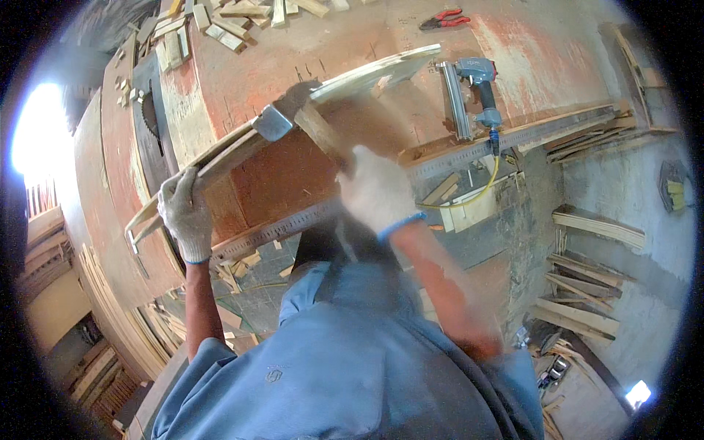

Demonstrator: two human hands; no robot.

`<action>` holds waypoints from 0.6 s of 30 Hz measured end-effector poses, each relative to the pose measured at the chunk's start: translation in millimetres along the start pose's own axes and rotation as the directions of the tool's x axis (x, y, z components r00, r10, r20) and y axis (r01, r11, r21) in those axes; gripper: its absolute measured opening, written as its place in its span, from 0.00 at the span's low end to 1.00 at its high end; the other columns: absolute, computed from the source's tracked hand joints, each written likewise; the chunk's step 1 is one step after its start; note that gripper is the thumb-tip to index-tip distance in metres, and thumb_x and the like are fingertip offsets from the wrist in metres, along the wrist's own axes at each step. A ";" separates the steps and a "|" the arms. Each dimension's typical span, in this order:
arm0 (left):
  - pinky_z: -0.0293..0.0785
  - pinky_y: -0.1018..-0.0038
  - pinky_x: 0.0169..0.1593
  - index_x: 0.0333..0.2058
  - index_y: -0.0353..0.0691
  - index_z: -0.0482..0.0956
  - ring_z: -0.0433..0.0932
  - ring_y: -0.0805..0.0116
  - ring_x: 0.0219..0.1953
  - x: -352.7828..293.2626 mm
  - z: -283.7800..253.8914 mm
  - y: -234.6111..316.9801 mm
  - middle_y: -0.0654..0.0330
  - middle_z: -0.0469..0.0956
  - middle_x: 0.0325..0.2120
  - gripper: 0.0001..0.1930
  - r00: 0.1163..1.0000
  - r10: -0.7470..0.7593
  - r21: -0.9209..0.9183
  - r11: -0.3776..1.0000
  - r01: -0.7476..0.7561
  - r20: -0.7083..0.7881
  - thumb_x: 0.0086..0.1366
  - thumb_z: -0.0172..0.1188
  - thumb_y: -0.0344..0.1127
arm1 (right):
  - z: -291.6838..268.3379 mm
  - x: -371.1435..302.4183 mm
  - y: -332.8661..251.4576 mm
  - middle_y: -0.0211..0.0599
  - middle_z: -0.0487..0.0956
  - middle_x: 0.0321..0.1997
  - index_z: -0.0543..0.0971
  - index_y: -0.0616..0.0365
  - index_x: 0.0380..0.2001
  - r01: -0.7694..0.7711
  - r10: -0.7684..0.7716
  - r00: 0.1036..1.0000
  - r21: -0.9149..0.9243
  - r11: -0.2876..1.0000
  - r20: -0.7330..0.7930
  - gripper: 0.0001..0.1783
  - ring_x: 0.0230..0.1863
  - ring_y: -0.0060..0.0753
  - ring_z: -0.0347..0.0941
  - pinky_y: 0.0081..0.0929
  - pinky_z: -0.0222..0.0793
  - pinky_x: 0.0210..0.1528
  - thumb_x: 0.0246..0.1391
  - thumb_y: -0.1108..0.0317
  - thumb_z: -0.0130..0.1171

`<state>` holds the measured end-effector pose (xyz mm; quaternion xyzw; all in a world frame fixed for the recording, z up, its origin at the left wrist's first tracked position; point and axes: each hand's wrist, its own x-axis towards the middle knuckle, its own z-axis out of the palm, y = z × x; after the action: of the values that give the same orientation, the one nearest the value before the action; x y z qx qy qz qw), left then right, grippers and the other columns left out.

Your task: The person assembles a wooden panel by aligning pieces on a workbench, tapping them with a hammer, and securing them with a nail gun. They repeatedly adjust the panel and use a screwdriver and pliers to fix the nail gun before continuing to fasten the wood.

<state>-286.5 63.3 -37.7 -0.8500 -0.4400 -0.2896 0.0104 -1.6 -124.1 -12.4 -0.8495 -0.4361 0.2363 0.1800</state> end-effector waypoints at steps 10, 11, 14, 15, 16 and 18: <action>0.71 0.58 0.55 0.43 0.49 0.87 0.81 0.56 0.47 11.9 15.8 -6.2 0.61 0.84 0.40 0.09 1.000 -0.021 0.019 1.000 0.021 -0.022 0.64 0.68 0.35 | 46.2 12.0 -28.4 0.62 0.81 0.31 0.79 0.63 0.37 -0.119 0.136 0.973 0.100 0.988 -0.187 0.18 0.39 0.69 0.79 0.56 0.75 0.42 0.56 0.57 0.67; 0.71 0.58 0.55 0.43 0.50 0.86 0.81 0.56 0.48 15.5 17.3 -8.3 0.61 0.84 0.41 0.08 1.000 -0.024 0.016 1.000 0.025 -0.017 0.65 0.67 0.36 | 51.7 14.5 -33.7 0.62 0.81 0.31 0.79 0.64 0.37 -0.159 0.174 0.966 0.092 0.983 -0.189 0.19 0.39 0.69 0.79 0.56 0.75 0.41 0.56 0.56 0.67; 0.71 0.58 0.54 0.42 0.50 0.86 0.81 0.56 0.46 24.4 17.8 -7.2 0.61 0.85 0.41 0.08 1.000 -0.020 -0.031 0.999 0.020 -0.006 0.65 0.67 0.36 | 69.8 22.0 -48.6 0.63 0.81 0.32 0.80 0.66 0.38 -0.250 0.266 0.945 0.106 0.963 -0.190 0.21 0.39 0.69 0.80 0.56 0.75 0.42 0.56 0.55 0.66; 0.71 0.58 0.53 0.43 0.50 0.86 0.81 0.56 0.46 25.6 17.9 -8.0 0.61 0.84 0.41 0.08 1.000 -0.016 -0.029 0.999 0.016 -0.002 0.65 0.66 0.36 | 74.9 24.8 -53.4 0.64 0.82 0.33 0.80 0.67 0.39 -0.264 0.286 0.939 0.133 0.955 -0.190 0.22 0.40 0.69 0.80 0.56 0.76 0.42 0.56 0.54 0.66; 0.71 0.59 0.53 0.43 0.49 0.86 0.82 0.56 0.45 26.6 18.7 -8.1 0.61 0.84 0.41 0.08 1.000 -0.012 -0.029 1.000 0.012 0.002 0.65 0.66 0.36 | 80.1 27.0 -57.0 0.65 0.82 0.33 0.81 0.67 0.40 -0.278 0.306 0.933 0.159 0.947 -0.190 0.23 0.40 0.68 0.80 0.56 0.76 0.42 0.57 0.54 0.65; 0.71 0.59 0.52 0.43 0.49 0.86 0.82 0.56 0.44 31.0 19.1 -11.1 0.61 0.84 0.40 0.08 1.000 0.004 -0.028 1.000 -0.004 0.003 0.65 0.66 0.35 | 93.7 30.5 -59.0 0.66 0.82 0.35 0.81 0.67 0.42 -0.208 0.205 0.959 0.005 0.978 -0.194 0.24 0.41 0.69 0.80 0.56 0.76 0.44 0.57 0.53 0.64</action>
<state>-271.9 98.3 -40.7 -0.8514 -0.4341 -0.2943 -0.0016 -77.1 -56.9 -66.8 -0.9107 -0.3272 0.1668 0.1891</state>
